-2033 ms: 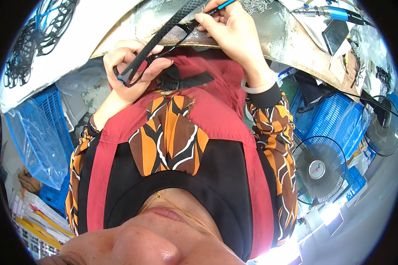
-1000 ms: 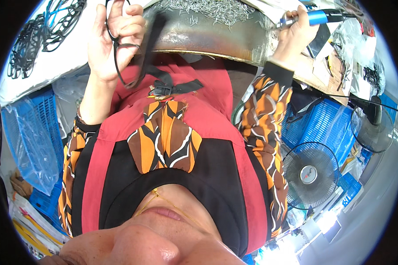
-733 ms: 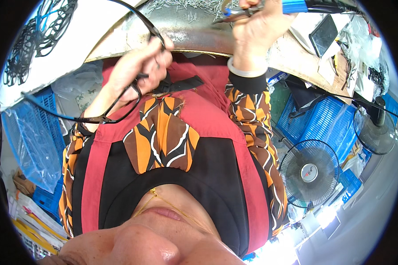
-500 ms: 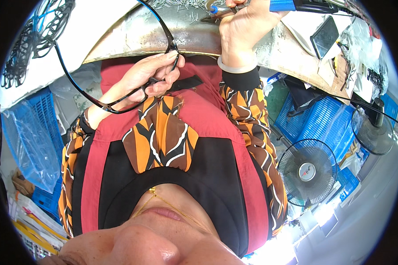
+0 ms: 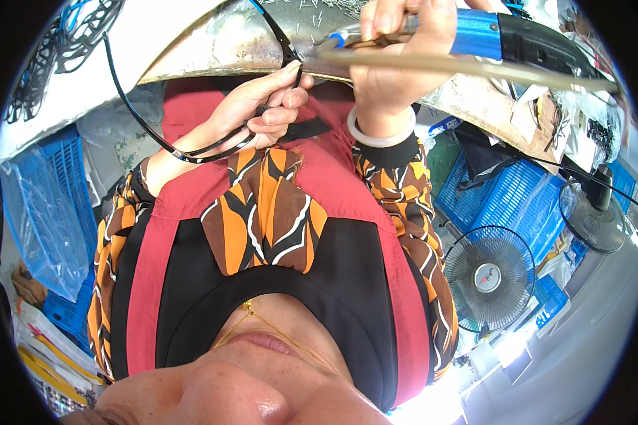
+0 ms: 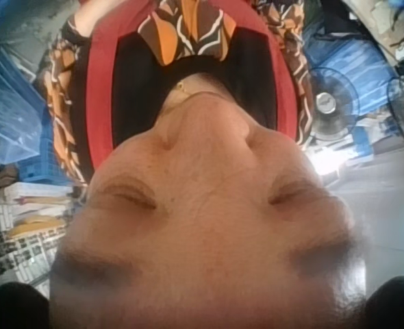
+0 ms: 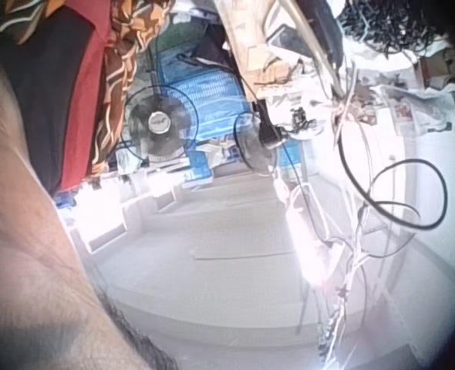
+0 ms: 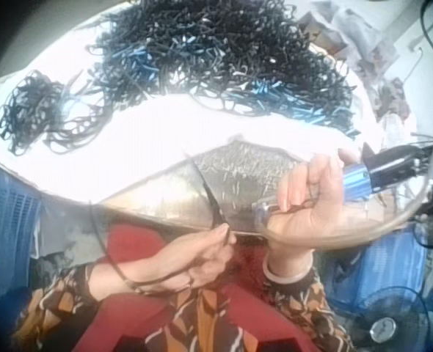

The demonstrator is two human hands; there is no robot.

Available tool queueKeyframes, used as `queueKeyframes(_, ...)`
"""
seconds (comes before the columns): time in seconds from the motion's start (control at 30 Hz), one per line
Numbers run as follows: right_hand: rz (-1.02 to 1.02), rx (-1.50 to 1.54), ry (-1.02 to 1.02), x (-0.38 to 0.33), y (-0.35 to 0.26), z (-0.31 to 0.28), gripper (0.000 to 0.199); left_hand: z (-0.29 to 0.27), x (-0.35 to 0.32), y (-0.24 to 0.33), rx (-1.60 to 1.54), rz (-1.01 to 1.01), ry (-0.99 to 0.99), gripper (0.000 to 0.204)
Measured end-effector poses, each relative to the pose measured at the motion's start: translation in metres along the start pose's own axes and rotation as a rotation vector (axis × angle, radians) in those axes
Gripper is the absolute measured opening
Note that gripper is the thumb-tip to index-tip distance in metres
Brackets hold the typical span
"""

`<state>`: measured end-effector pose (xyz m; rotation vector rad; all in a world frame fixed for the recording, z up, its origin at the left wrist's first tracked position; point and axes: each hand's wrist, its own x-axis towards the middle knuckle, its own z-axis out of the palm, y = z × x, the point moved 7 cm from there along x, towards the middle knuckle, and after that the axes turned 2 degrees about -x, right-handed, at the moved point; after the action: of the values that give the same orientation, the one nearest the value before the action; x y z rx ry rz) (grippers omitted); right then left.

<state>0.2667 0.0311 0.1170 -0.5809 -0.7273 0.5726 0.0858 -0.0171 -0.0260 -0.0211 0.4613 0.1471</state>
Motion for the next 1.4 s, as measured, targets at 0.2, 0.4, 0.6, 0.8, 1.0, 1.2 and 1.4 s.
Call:
queueKeyframes(0.2,0.009,-0.105,0.031,-0.020,0.009,0.007,0.036,0.002,0.008,-0.003,-0.051,-0.012,-0.225,0.032)
queueKeyframes(0.4,0.075,-0.134,-0.037,-0.023,-0.006,-0.004,0.029,0.007,0.004,-0.006,-0.057,0.020,-0.120,0.034)
queueKeyframes(0.6,0.099,-0.122,-0.017,-0.026,-0.005,-0.011,0.026,0.014,-0.001,-0.009,-0.054,-0.005,-0.071,0.037)
queueKeyframes(0.8,0.155,0.080,-0.146,-0.032,0.002,0.000,0.026,0.021,-0.005,-0.012,0.022,-0.007,-0.236,0.040)
queueKeyframes(1.0,0.162,0.071,-0.135,-0.025,0.033,0.012,0.033,0.016,0.000,-0.007,-0.114,-0.059,-0.176,0.037)
queueKeyframes(1.2,0.176,-0.026,0.130,0.008,0.027,-0.049,0.012,0.015,-0.008,0.023,0.235,0.223,-0.005,0.032)
queueKeyframes(1.4,0.152,-0.065,0.288,0.011,0.035,-0.089,0.015,0.053,-0.057,0.100,0.668,1.424,-0.041,0.021)
